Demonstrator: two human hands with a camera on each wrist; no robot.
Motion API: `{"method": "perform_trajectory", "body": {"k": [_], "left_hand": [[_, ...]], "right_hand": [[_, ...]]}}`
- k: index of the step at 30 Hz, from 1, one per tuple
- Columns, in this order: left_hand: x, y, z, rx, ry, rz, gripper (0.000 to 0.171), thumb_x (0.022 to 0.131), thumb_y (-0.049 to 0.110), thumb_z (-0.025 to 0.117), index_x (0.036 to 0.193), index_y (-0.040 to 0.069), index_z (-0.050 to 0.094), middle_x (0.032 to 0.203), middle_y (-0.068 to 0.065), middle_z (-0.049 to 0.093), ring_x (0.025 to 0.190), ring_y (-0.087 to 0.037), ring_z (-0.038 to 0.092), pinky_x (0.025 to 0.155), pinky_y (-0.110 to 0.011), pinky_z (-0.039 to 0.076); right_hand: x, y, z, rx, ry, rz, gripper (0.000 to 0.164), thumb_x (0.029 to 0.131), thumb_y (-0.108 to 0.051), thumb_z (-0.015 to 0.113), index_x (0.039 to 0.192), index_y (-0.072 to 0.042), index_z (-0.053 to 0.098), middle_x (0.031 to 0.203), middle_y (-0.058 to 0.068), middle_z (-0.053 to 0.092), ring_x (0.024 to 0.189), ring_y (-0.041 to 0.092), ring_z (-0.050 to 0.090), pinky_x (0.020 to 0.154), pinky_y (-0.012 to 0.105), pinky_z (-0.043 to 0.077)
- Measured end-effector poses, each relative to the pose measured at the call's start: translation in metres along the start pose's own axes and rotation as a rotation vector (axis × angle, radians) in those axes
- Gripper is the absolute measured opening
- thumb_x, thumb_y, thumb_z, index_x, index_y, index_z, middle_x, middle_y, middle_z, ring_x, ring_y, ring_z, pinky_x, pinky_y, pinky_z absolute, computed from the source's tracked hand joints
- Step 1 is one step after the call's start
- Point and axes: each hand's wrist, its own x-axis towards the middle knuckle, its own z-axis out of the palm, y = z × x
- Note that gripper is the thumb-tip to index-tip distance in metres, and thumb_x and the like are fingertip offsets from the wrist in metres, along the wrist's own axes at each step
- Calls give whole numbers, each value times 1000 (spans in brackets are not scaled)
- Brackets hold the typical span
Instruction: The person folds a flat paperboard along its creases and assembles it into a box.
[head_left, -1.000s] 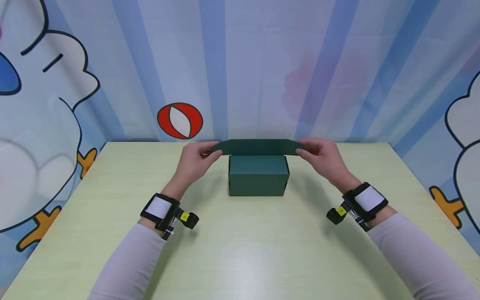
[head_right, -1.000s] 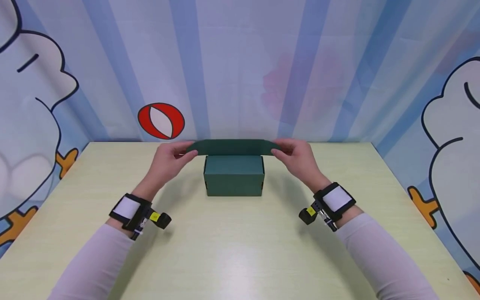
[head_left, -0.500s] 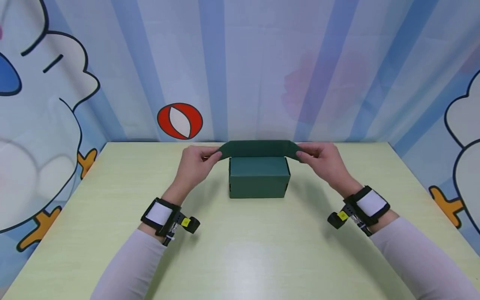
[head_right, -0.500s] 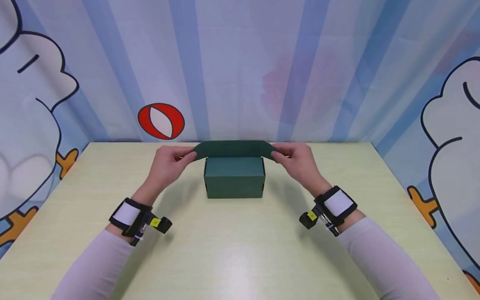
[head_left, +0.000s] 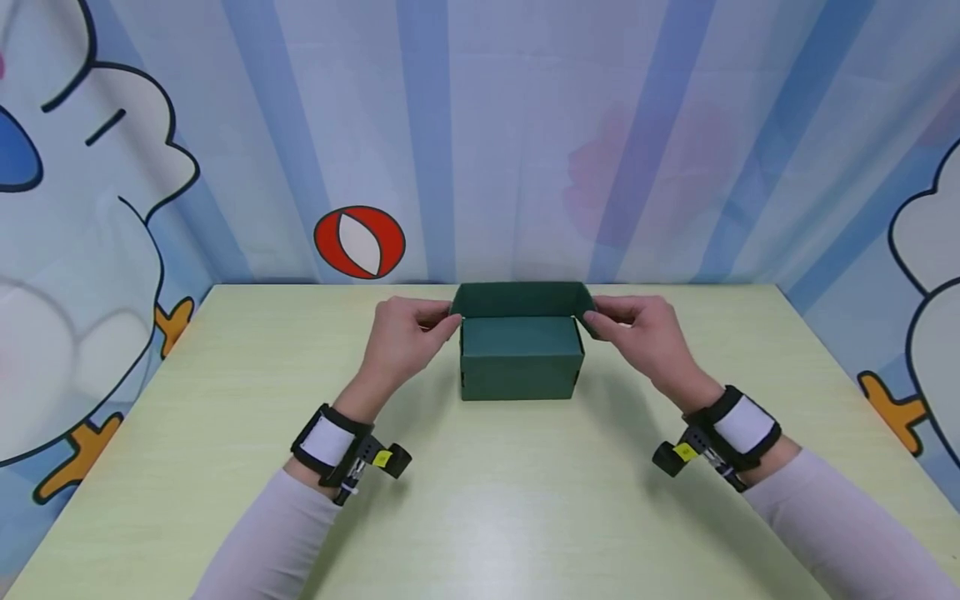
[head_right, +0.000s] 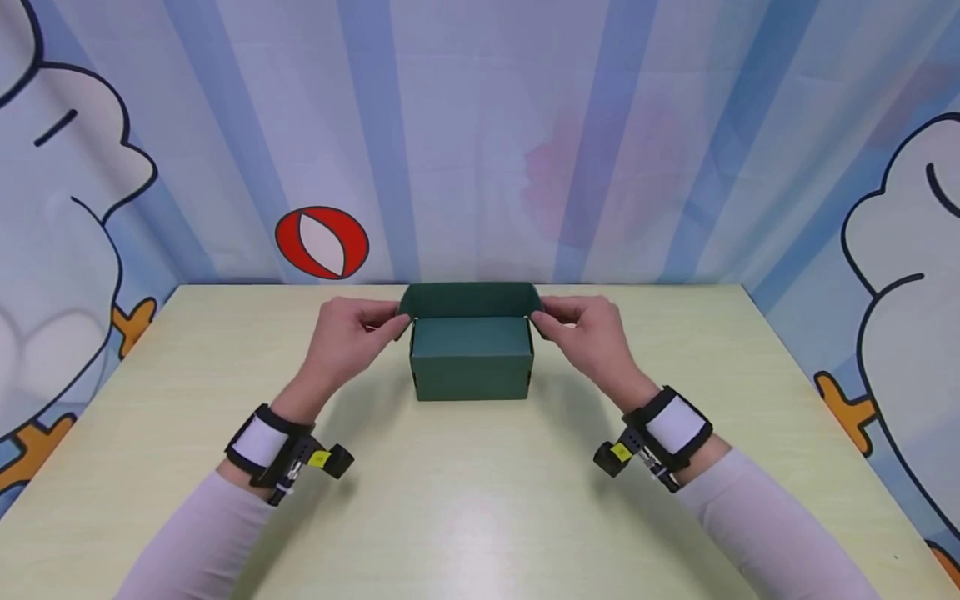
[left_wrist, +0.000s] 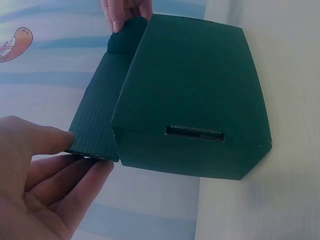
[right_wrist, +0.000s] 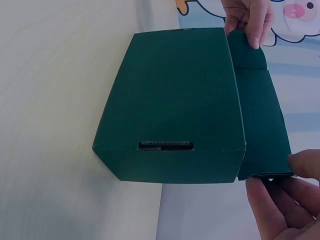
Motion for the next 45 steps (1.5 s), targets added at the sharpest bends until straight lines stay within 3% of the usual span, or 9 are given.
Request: {"method": "perform_trajectory", "body": {"k": [7, 10, 18, 26, 35, 45], "left_hand": [[-2, 6, 3, -18, 8, -32, 30, 94, 28, 68, 118, 11, 74, 100, -8, 78, 86, -20, 73, 74, -32, 60], [-2, 8, 4, -29, 8, -57, 31, 93, 29, 69, 118, 11, 74, 100, -9, 78, 85, -20, 74, 74, -33, 61], [-1, 11, 6, -55, 9, -126, 36, 91, 34, 71, 118, 11, 73, 101, -9, 78, 85, -20, 76, 75, -35, 61], [-1, 13, 6, -59, -12, -135, 47, 89, 34, 74, 130, 13, 66, 102, -9, 78, 93, -23, 75, 73, -33, 57], [-2, 11, 3, -82, -47, -140, 53, 86, 28, 78, 135, 17, 62, 103, -9, 78, 95, -22, 75, 78, -37, 61], [-6, 8, 2, -72, -78, -131, 56, 81, 19, 82, 134, 16, 64, 106, -9, 77, 95, -21, 75, 83, -36, 61]], "right_hand": [[-4, -7, 2, 24, 16, 25, 39, 99, -29, 60, 132, -7, 64, 128, 15, 68, 90, 15, 75, 84, 27, 60], [-5, -9, 3, 22, 23, 35, 38, 100, -27, 59, 132, -7, 64, 127, 15, 68, 92, 19, 75, 84, 28, 60], [-6, -9, 5, 4, 24, 15, 40, 98, -29, 62, 131, -6, 64, 122, 15, 71, 92, 22, 76, 81, 25, 60], [-6, -9, 6, 7, 26, 16, 39, 96, -27, 66, 128, -6, 67, 118, 14, 73, 88, 16, 76, 79, 22, 60], [-9, -9, 6, 9, 12, 7, 50, 95, -21, 67, 142, -11, 54, 118, 18, 72, 93, 27, 76, 88, 40, 58], [-13, -1, 9, 9, 29, -66, 46, 90, -16, 72, 135, -11, 62, 115, 16, 73, 102, 27, 73, 82, 25, 60]]}}
